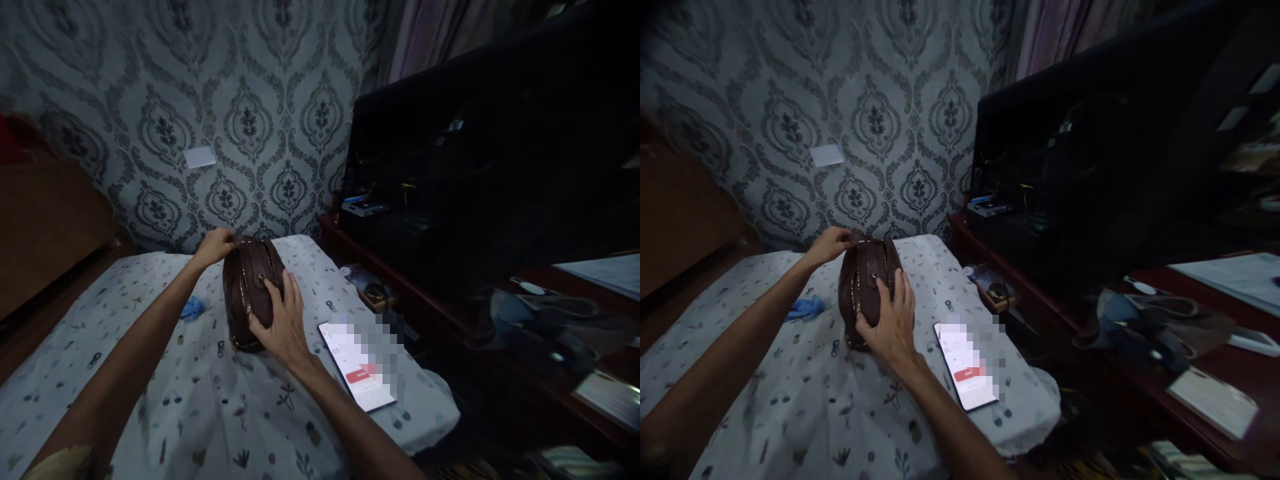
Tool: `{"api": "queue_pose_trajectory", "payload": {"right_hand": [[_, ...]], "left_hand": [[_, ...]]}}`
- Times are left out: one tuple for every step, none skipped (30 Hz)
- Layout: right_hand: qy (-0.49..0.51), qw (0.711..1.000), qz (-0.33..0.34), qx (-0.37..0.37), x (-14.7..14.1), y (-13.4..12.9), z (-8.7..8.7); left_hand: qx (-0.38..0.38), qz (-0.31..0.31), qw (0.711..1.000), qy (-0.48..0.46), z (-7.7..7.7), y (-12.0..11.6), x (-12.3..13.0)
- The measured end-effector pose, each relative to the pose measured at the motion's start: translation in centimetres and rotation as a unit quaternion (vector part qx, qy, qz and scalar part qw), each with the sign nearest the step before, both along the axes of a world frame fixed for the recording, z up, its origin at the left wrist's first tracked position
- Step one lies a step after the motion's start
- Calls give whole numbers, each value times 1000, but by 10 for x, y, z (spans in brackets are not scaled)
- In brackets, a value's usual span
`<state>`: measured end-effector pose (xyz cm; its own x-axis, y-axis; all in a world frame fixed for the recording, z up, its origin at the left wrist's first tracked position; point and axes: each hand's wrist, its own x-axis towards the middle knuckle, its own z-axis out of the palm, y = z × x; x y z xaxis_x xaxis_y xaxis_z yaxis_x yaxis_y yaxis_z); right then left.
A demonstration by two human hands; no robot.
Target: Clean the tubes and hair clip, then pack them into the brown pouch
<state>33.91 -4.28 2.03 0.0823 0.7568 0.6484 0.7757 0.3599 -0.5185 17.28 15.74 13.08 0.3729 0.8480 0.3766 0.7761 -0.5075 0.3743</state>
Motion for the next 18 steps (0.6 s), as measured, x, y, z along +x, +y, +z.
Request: {"api": "queue_pose_trajectory", "payload": {"right_hand": [[2, 1000, 0, -2, 0, 0, 0], [3, 1000, 1, -3, 0, -1, 1], [5, 1000, 2, -4, -1, -1, 1], [6, 1000, 2, -4, -1, -1, 2], [6, 1000, 2, -4, -1, -2, 2], [7, 1000, 2, -3, -1, -2, 3], [7, 1000, 1, -2, -1, -2, 3], [7, 1000, 1, 0, -1, -2, 4], [7, 1000, 0, 2, -1, -2, 4], [8, 1000, 0, 3, 0, -2, 4], [10, 1000, -1, 4, 0, -2, 4], [12, 1000, -1, 5, 1, -2, 4], [13, 1000, -1, 4, 2, -2, 4], [14, 1000, 1, 3, 3, -2, 4], [15, 1000, 3, 1, 3, -2, 4], [14, 1000, 5, 1, 4, -1, 4], [14, 1000, 8, 0, 4, -1, 5], [13, 1000, 10, 1, 5, -1, 5]], "left_hand": [[-3, -9, 1000, 15, 1, -3, 0], [-5, -16, 999, 34, 3, -6, -1], [-5, -20, 998, 57, 4, -9, 0], [-2, -18, 997, 80, 6, -11, 2], [3, -11, 995, 99, 7, -13, 4], [10, -3, 994, 109, 8, -15, 8], [19, 3, 994, 111, 8, -16, 14], [29, 4, 994, 106, 7, -17, 21], [38, 0, 995, 93, 6, -17, 28], [43, -5, 996, 72, 5, -16, 36], [43, -7, 998, 49, 4, -15, 44], [38, -8, 999, 25, 3, -13, 51], [29, -6, 1000, 5, 2, -11, 56], [19, -3, 1000, -11, 1, -9, 61], [11, 1, 1000, -22, 0, -6, 64], [5, 3, 999, -31, 0, -4, 66], [0, 4, 999, -39, -1, -2, 66], [-5, 4, 999, -49, -1, -1, 66]]}}
